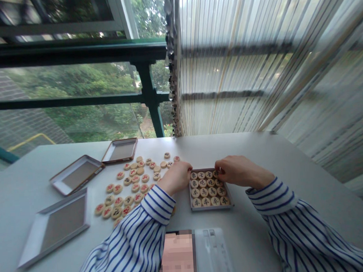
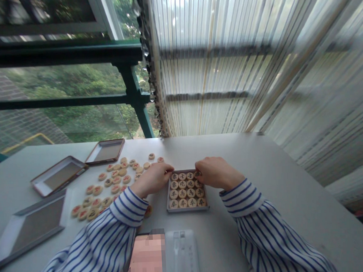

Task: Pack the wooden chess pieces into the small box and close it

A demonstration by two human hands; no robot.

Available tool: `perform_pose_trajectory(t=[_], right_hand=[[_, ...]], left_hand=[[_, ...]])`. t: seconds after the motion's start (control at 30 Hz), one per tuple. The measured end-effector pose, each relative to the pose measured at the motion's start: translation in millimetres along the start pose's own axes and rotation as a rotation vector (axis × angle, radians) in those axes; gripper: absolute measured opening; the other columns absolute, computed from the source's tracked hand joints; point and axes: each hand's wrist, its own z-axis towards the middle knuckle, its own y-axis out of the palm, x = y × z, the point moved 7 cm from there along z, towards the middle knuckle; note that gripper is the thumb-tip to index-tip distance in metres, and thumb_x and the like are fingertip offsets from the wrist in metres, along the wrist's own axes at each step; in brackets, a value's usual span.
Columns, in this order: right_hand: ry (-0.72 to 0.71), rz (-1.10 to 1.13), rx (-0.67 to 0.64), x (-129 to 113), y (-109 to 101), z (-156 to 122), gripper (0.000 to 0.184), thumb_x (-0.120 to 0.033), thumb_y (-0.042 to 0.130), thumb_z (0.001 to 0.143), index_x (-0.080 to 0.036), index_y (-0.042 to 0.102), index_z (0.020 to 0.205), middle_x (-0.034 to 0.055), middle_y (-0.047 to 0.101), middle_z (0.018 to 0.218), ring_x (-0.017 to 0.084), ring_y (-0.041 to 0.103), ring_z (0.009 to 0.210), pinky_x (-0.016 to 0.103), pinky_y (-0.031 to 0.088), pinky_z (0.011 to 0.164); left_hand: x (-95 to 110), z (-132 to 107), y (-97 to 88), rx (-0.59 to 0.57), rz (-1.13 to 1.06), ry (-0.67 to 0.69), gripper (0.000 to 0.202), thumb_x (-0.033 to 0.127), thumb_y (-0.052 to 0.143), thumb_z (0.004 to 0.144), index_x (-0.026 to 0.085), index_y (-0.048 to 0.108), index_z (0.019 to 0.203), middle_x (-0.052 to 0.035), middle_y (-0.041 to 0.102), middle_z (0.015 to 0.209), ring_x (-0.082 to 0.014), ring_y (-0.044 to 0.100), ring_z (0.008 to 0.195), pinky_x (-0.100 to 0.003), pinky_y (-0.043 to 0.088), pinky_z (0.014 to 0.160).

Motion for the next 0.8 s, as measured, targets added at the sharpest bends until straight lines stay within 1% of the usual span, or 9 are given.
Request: perform_pose_trajectory(t=[0.13,0.3,0.43,0.6,0.8], right_hand=[[0.008,0.006,-0.002,0.9,1.1,1.2,0.027,-0.032,0.048,0.074,-0.022,0.065,0.092,0.0083,0.067,0.085,0.021,0.061,0.077,0.027,0.038,0.058],[-0.007,0.006,0.003,0.0,0.5,0.8,0.026,-0.032,0.047,0.075,-0.022,0.065,0.091,0.0078,0.067,0.083,0.021,0.061,0.074,0.027,0.038,0.057],[-0.016,-0.004,0.006,0.2,-0.2,0.0,0.026,-0.031,0.047,0.075,-0.023,0.065,0.091,0.0073,0.067,0.083,0.022,0.061,0.075,0.028,0.039,0.057],[-0.003,0.008,-0.009,2.9,0.7,0.2,0.025,-0.029,0.047,0.075,-0.023,0.065,0.091,0.0077,0.067,0.083,0.021,0.061,0.076,0.028,0.039,0.059],[-0.007,-0.001,-0.019,1.9,3.7,2.4,0.025,-0.028,0.048,0.074,-0.023,0.066,0.091,0.0078,0.067,0.083,0.021,0.061,0.076,0.028,0.039,0.059]], left_hand=[[-1.0,0.1,0.9,-0.003,0.001,0.007,0.028,0.016,0.040,0.077,0.016,0.068,0.085,-0.0095,0.068,0.089,-0.0195,0.060,0.086,-0.027,0.042,0.074],[-0.2,0.6,0.8,-0.011,-0.014,0.021,0.029,0.016,0.039,0.078,0.015,0.067,0.085,-0.0104,0.068,0.089,-0.0199,0.060,0.086,-0.027,0.042,0.074],[-1.1,0.3,1.6,-0.021,-0.038,0.002,0.029,0.016,0.039,0.077,0.015,0.067,0.087,-0.0100,0.068,0.091,-0.0190,0.060,0.086,-0.027,0.042,0.074],[-2.8,0.3,3.1,-0.032,-0.051,-0.020,0.029,0.015,0.040,0.077,0.016,0.067,0.085,-0.0092,0.068,0.090,-0.0182,0.060,0.086,-0.026,0.042,0.073],[-1.7,0.2,2.0,-0.015,-0.035,0.001,0.028,0.017,0.039,0.078,0.016,0.067,0.083,-0.0092,0.068,0.088,-0.0185,0.060,0.084,-0.026,0.042,0.072]])
